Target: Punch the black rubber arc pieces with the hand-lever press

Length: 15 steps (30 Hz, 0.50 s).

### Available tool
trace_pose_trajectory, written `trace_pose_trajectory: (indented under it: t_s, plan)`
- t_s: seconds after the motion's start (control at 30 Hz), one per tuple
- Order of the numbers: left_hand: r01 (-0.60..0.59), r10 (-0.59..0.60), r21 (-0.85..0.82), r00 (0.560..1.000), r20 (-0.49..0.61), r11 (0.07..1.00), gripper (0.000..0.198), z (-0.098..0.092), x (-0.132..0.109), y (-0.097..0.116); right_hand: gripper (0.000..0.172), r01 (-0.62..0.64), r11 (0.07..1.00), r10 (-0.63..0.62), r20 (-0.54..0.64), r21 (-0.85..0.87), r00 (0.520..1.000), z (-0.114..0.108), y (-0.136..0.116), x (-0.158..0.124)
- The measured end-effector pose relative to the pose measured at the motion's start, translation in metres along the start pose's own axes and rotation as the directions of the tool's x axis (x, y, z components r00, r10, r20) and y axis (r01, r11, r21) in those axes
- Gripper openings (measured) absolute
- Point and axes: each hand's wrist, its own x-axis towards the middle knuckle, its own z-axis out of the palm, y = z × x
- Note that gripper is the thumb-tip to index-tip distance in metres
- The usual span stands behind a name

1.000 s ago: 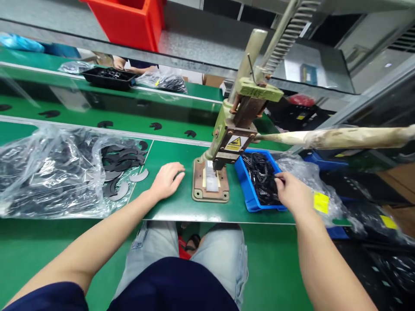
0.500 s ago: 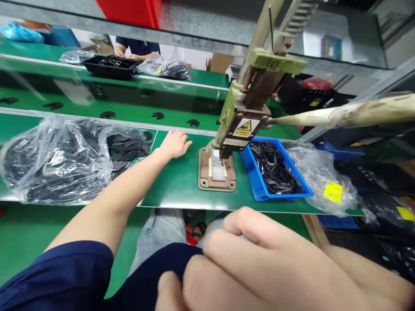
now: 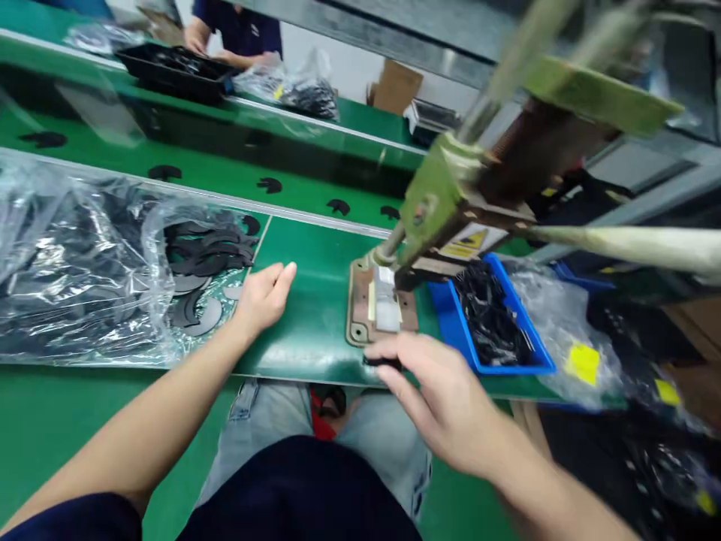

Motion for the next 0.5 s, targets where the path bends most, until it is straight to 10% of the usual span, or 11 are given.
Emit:
trace_pose_trajectory:
  t_s: [0.23, 0.5]
  plan:
    - [0.056, -0.029, -0.239, 0.993, 0.115, 0.969, 0.037, -0.016, -0.078, -0.03, 0.029, -0.009, 0.997, 0.0, 0.097, 0.083, 0.995, 0.11, 0.112, 0.052]
    - [-0.081, 0.149, -0.252, 0.953, 0.264, 0.964, 0.03, -0.022, -0.076, -0.032, 0.034, -0.014, 0.993, 0.006, 0.066, 0.115, 0.998, 0.12, 0.12, 0.038]
